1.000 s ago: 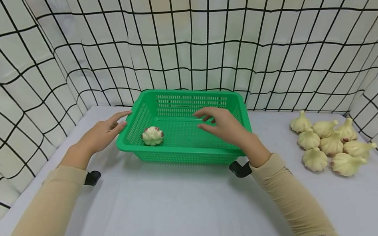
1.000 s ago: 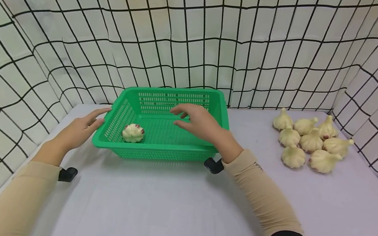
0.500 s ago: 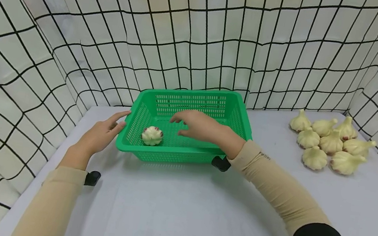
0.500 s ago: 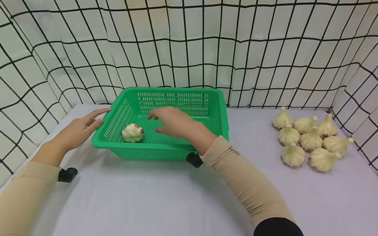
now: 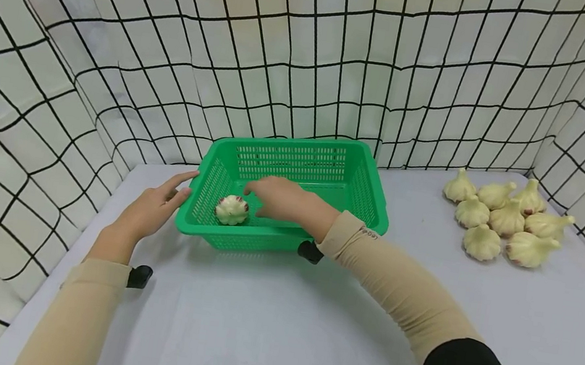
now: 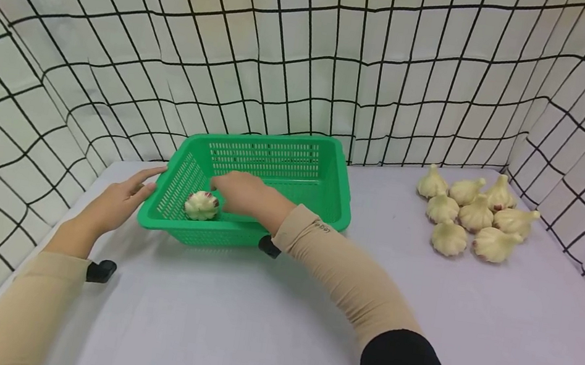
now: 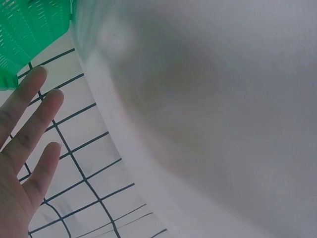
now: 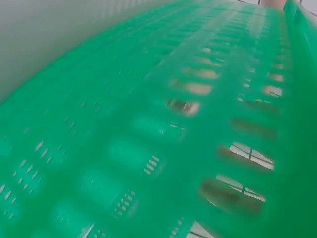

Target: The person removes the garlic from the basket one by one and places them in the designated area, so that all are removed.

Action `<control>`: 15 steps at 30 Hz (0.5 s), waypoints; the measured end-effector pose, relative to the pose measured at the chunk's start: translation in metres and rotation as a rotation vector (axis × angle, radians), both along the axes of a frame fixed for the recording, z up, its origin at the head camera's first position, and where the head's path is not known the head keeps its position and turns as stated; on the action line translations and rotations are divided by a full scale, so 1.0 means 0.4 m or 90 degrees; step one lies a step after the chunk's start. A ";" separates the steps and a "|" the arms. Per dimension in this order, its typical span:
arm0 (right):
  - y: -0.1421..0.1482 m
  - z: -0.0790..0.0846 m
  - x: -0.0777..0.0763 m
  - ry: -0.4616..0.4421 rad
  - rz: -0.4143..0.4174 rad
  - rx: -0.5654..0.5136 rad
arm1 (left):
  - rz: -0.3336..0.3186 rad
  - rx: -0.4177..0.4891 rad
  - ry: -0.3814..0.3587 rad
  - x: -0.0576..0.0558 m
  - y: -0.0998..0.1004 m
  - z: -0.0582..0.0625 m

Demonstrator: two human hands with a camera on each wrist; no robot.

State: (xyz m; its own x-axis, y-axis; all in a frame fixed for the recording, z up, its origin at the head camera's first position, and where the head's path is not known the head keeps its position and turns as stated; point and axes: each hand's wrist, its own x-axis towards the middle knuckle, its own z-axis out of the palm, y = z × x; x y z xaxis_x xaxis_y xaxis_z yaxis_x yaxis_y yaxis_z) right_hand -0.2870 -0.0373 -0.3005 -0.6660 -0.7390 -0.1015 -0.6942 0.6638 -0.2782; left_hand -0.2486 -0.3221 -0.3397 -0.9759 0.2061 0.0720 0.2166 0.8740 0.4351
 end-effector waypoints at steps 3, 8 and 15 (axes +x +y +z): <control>-0.027 0.002 -0.001 -0.011 0.019 0.000 | 0.002 0.000 0.000 0.001 -0.001 0.002; -0.075 -0.002 -0.003 -0.021 0.004 0.019 | -0.001 0.004 -0.001 0.001 -0.003 0.001; -0.113 -0.022 -0.006 -0.028 -0.030 0.058 | -0.006 0.005 0.003 0.003 -0.007 -0.003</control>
State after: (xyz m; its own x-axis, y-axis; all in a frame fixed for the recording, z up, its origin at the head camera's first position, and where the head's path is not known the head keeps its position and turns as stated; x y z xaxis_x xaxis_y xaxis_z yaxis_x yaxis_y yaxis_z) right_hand -0.2892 -0.0825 -0.3093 -0.6930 -0.6935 -0.1969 -0.6502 0.7193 -0.2446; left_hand -0.2475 -0.3249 -0.3409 -0.9737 0.2142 0.0779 0.2264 0.8685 0.4411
